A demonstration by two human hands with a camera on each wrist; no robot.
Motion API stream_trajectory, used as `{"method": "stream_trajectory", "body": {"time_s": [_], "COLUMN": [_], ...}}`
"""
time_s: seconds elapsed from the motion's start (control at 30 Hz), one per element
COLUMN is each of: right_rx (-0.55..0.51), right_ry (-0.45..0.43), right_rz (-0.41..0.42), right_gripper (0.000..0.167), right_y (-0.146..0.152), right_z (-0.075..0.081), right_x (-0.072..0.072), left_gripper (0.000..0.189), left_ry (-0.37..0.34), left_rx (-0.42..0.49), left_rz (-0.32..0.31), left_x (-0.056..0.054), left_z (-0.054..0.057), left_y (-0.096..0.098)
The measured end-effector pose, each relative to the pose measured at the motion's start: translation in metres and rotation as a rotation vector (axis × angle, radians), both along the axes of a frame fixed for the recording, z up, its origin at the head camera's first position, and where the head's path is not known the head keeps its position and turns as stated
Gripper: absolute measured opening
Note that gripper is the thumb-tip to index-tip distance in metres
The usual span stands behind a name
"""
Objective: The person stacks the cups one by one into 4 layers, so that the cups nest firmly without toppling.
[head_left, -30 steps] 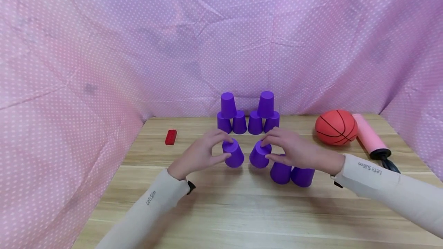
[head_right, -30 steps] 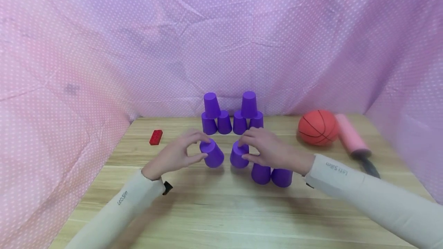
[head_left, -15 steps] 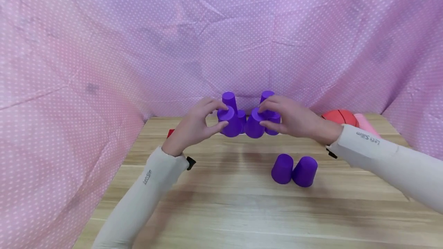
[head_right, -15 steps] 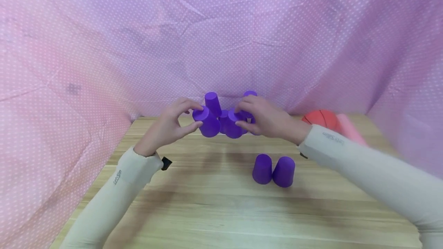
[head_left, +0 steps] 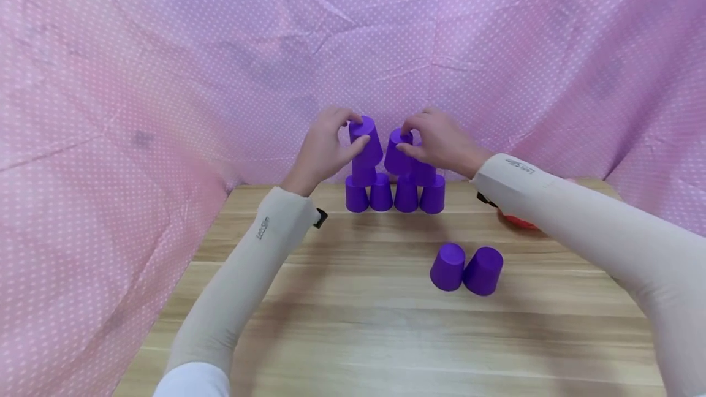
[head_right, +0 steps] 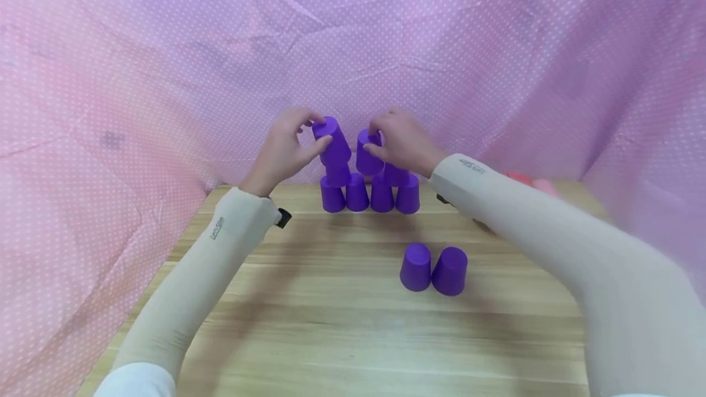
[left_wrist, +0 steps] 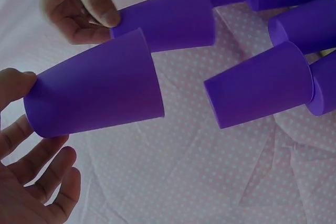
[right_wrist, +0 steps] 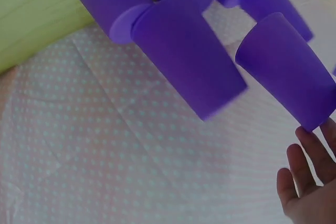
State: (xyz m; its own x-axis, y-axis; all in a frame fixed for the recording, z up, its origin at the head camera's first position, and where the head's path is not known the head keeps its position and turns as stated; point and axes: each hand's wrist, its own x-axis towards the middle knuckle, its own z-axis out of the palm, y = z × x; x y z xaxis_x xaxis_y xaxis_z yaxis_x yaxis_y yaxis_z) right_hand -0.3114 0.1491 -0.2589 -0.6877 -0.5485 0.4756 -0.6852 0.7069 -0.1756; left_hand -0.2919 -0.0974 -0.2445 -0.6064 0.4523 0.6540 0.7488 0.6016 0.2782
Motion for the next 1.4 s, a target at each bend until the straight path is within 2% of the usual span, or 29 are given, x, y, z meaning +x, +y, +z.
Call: {"method": "stream_trajectory", "body": {"time_s": [0.13, 0.23, 0.5, 1.0, 1.17, 1.4], "right_rx": [0.020, 0.038, 0.040, 0.056, 0.064, 0.075], "right_ry": [-0.102, -0.153, -0.250, -0.241, -0.254, -0.265], "right_rz": [-0.025, -0.031, -0.062, -0.065, -0.056, -0.077], "right_gripper": [0.024, 0.025, 0.028, 0.029, 0.028, 0.028], "right_y": [-0.006, -0.010, -0.019, -0.016, -0.016, -0.014], "right_z": [-0.010, -0.016, -0.026, -0.038, -0.039, -0.038], "right_x": [-0.020, -0.029, -0.039, -0.046, -0.046, -0.046], "left_gripper": [0.026, 0.027, 0.026, 0.025, 0.024, 0.025], "left_ry": [-0.007, -0.023, -0.075, -0.139, -0.171, -0.236], "left_rx": [-0.002, -0.012, -0.035, -0.060, -0.069, -0.074], "left_rz": [0.050, 0.083, 0.137, 0.173, 0.184, 0.200], "left_x": [-0.014, -0.023, -0.043, -0.061, -0.067, -0.068], "left_z": [0.001, 0.000, -0.010, -0.015, -0.012, -0.008], "left_y": [0.005, 0.008, 0.017, 0.029, 0.032, 0.038]}}
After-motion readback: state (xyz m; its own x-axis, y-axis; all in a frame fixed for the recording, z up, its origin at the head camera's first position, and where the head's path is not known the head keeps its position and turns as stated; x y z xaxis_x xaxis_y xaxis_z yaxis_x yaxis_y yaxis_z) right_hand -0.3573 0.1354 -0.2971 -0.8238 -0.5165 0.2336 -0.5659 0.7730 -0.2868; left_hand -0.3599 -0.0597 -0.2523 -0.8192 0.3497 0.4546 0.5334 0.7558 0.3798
